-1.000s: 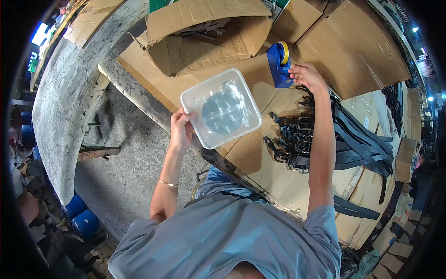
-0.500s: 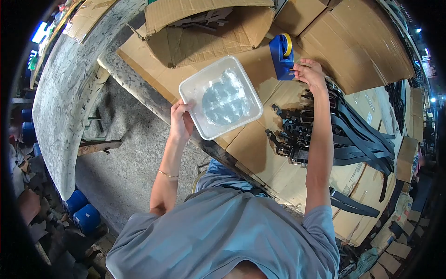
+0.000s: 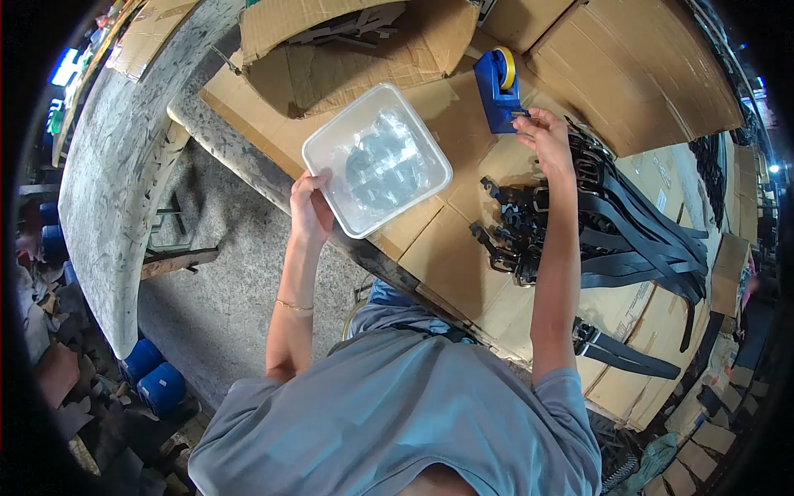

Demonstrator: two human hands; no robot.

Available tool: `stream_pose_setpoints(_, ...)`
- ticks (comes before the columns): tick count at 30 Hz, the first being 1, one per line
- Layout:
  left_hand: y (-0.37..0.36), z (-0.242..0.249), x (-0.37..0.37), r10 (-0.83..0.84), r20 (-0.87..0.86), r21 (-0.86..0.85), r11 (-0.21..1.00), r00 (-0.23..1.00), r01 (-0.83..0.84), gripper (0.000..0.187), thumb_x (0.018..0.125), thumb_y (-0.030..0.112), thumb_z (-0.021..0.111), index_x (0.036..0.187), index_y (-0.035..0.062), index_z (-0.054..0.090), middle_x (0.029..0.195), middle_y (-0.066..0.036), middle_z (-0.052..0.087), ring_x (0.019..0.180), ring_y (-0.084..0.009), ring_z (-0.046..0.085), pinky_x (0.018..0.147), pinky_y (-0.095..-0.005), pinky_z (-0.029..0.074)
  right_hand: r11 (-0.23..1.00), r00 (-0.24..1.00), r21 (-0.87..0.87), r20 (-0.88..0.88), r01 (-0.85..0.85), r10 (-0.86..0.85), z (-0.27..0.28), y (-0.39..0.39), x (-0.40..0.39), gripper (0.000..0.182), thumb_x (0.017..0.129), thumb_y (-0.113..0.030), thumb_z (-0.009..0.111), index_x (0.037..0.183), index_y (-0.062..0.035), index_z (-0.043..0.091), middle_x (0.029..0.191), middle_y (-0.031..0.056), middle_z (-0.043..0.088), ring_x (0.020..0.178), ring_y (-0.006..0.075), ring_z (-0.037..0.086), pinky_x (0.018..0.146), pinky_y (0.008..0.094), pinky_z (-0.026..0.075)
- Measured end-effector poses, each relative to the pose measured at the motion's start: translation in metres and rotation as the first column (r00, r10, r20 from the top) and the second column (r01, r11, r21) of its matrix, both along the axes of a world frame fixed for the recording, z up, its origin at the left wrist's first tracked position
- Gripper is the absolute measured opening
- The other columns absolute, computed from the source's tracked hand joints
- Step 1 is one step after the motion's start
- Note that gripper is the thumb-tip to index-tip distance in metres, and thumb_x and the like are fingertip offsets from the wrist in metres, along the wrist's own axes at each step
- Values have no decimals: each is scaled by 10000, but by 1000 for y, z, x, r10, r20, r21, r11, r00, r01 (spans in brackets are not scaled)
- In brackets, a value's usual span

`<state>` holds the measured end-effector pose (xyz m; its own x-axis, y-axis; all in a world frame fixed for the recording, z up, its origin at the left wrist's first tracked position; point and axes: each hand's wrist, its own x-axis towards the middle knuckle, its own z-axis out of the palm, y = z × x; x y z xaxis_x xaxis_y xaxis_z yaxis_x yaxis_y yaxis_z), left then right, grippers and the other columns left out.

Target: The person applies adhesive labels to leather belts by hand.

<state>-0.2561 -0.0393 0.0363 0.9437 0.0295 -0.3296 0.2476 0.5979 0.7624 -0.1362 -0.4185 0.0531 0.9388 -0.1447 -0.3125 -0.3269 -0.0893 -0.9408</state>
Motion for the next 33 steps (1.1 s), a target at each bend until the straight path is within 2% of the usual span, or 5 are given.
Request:
stream_pose_setpoints(5,-4,-2,2,75,-34,-46,996,997,-77,306,748,118,480,1003,-40,540,896,-100,599,807,-209,615,764,-354,529,998,999,44,10,45,-46,-13,2,-2,272,845,-29,589,1073,-29,440,951,91,606,916,186,612,836,366,464)
stream_pose_setpoints(18,-6,-10,6,47,-62,-5,999,997,-47,253,767,101,488,976,-32,544,883,-102,610,798,-193,635,738,-337,547,997,973,51,228,-59,46,-67,-17,9,199,828,7,588,958,-52,449,902,94,615,832,197,636,762,315,496)
stream_pose_setpoints(20,-4,-23,7,52,-54,-14,998,997,-53,230,779,87,483,964,-36,543,867,-96,612,794,-186,636,738,-336,546,856,957,-509,194,-92,218,-104,-33,12,181,801,45,600,906,-26,471,863,92,612,782,182,639,721,280,510)
stream_pose_setpoints(27,-7,24,7,69,-8,90,994,998,-68,218,781,58,473,944,-57,559,877,-100,627,755,-174,640,714,-308,544,891,876,-129,165,-436,453,87,33,-48,156,820,40,593,903,2,466,840,99,627,743,136,613,718,261,510)
stream_pose_setpoints(33,-6,85,14,78,68,103,991,995,-85,230,784,54,463,939,-91,551,844,-131,629,708,-180,641,665,-308,549,929,911,68,232,-364,340,156,71,-130,200,821,66,582,860,-32,413,822,115,635,716,121,600,658,230,500)
